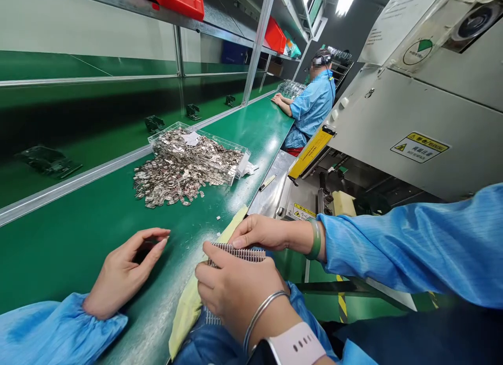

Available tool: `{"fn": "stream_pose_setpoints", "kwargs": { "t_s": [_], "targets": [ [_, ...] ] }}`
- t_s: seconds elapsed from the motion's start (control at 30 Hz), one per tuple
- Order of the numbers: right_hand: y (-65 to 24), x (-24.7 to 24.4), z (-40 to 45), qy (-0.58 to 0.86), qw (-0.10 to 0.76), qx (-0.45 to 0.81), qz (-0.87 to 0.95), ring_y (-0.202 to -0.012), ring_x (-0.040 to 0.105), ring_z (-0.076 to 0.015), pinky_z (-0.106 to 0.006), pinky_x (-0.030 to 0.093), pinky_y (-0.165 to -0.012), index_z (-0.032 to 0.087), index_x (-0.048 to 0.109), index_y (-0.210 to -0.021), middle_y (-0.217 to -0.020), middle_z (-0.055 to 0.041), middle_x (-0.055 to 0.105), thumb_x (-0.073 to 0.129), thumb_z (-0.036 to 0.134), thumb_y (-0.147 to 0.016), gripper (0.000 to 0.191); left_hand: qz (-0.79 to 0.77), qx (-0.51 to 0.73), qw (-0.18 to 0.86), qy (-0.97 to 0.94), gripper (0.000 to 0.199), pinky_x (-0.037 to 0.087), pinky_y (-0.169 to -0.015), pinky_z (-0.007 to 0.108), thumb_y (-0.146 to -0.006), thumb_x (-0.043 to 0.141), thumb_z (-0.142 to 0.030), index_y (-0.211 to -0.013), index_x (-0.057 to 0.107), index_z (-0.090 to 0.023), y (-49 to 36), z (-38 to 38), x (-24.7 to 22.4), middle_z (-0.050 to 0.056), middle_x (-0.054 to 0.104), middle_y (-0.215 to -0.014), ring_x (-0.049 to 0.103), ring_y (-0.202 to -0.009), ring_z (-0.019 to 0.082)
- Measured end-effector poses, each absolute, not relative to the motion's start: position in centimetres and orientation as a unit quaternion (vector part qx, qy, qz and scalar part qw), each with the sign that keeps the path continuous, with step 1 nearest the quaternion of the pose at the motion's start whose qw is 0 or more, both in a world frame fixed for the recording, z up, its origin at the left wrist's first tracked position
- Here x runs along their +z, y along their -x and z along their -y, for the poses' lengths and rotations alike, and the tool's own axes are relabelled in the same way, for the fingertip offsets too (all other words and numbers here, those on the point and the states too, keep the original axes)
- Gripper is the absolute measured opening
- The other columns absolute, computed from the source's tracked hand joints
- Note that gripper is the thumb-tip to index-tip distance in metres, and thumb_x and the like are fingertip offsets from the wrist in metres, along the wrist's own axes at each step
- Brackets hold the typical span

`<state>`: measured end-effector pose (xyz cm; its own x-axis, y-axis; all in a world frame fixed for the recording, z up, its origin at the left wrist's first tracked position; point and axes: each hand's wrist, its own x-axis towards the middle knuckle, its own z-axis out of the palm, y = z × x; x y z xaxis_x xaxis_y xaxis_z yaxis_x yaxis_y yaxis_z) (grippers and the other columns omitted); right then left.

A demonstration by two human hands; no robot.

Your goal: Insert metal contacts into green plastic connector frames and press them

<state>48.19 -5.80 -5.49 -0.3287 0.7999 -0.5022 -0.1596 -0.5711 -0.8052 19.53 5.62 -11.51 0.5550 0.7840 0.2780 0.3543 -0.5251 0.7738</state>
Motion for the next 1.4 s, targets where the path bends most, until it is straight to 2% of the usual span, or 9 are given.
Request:
{"fn": "stream_pose_setpoints", "kwargs": {
  "t_s": [0.23,0.43,0.63,0.73,0.83,1.0,1.1,1.27,1.4],
  "targets": [
    [-48.0,-5.6,6.8,0.491,0.332,0.738,0.322,-0.072,0.063,-0.0150,-0.027,0.050,-0.072,0.012,0.076,-0.083,-0.082,-0.0069,0.071,0.087,0.031,-0.060,0.032,-0.353,0.319,0.331,-0.815,0.034,0.054,-0.076,0.018,-0.082,0.056,-0.053,-0.102,0.063,-0.026,-19.6,-5.5,-11.3,0.000,0.072,-0.097,0.069,-0.087,0.015],
    [-47.9,-5.9,7.5,0.504,0.331,0.738,0.304,-0.063,0.061,-0.0120,-0.025,0.048,-0.063,0.010,0.074,-0.084,-0.077,-0.0046,0.070,0.087,0.033,-0.059,0.036,-0.354,0.313,0.328,-0.818,0.034,0.053,-0.075,0.017,-0.082,0.056,-0.054,-0.101,0.063,-0.026,-19.6,-5.5,-11.3,0.000,0.072,-0.096,0.069,-0.087,0.015],
    [-48.7,-5.4,8.1,0.494,0.325,0.738,0.326,-0.067,0.063,-0.0127,-0.023,0.048,-0.065,0.011,0.075,-0.087,-0.080,-0.0049,0.072,0.085,0.034,-0.062,0.035,-0.355,0.310,0.314,-0.824,0.035,0.054,-0.074,0.018,-0.083,0.055,-0.054,-0.102,0.063,-0.026,-19.7,-5.5,-11.2,0.000,0.072,-0.097,0.070,-0.086,0.016],
    [-49.3,-5.0,8.1,0.483,0.309,0.740,0.351,-0.073,0.064,-0.0150,-0.026,0.050,-0.071,0.014,0.075,-0.093,-0.088,-0.0059,0.073,0.083,0.034,-0.067,0.034,-0.358,0.310,0.306,-0.826,0.036,0.054,-0.072,0.019,-0.082,0.054,-0.055,-0.102,0.063,-0.026,-19.6,-5.5,-11.1,0.000,0.073,-0.096,0.070,-0.084,0.016],
    [-49.9,-4.4,7.7,0.496,0.275,0.711,0.415,-0.079,0.064,-0.0168,-0.028,0.050,-0.078,0.017,0.076,-0.092,-0.091,-0.0051,0.073,0.079,0.031,-0.072,0.024,-0.367,0.304,0.310,-0.823,0.038,0.054,-0.071,0.019,-0.082,0.055,-0.056,-0.102,0.064,-0.026,-19.6,-5.5,-11.1,-0.001,0.073,-0.096,0.069,-0.082,0.016],
    [-50.0,-3.2,6.9,0.521,0.227,0.625,0.535,-0.074,0.061,-0.0176,-0.028,0.049,-0.071,0.016,0.076,-0.084,-0.080,-0.0041,0.072,0.076,0.025,-0.074,0.013,-0.378,0.291,0.321,-0.818,0.043,0.054,-0.069,0.019,-0.080,0.055,-0.060,-0.102,0.064,-0.025,-19.6,-5.4,-10.9,-0.001,0.072,-0.097,0.069,-0.080,0.016],
    [-49.7,-3.1,6.9,0.523,0.249,0.624,0.525,-0.071,0.060,-0.0173,-0.029,0.048,-0.068,0.015,0.074,-0.082,-0.076,-0.0044,0.069,0.075,0.027,-0.074,0.015,-0.378,0.295,0.317,-0.819,0.043,0.053,-0.068,0.018,-0.079,0.055,-0.061,-0.100,0.065,-0.025,-19.7,-5.3,-10.8,-0.001,0.073,-0.095,0.069,-0.079,0.016],
    [-49.5,-3.4,7.2,0.521,0.292,0.618,0.511,-0.071,0.059,-0.0178,-0.031,0.048,-0.071,0.011,0.073,-0.082,-0.078,-0.0067,0.068,0.075,0.028,-0.072,0.020,-0.372,0.300,0.307,-0.823,0.043,0.053,-0.062,0.018,-0.079,0.054,-0.062,-0.098,0.065,-0.025,-19.8,-5.3,-10.6,-0.001,0.073,-0.093,0.069,-0.075,0.016],
    [-49.8,-3.9,7.0,0.519,0.320,0.612,0.504,-0.071,0.058,-0.0180,-0.030,0.046,-0.069,0.010,0.073,-0.079,-0.076,-0.0072,0.067,0.078,0.030,-0.069,0.023,-0.373,0.299,0.300,-0.826,0.041,0.055,-0.068,0.019,-0.080,0.054,-0.060,-0.099,0.065,-0.025,-19.8,-5.2,-10.5,-0.001,0.073,-0.094,0.070,-0.080,0.017]
  ]
}}
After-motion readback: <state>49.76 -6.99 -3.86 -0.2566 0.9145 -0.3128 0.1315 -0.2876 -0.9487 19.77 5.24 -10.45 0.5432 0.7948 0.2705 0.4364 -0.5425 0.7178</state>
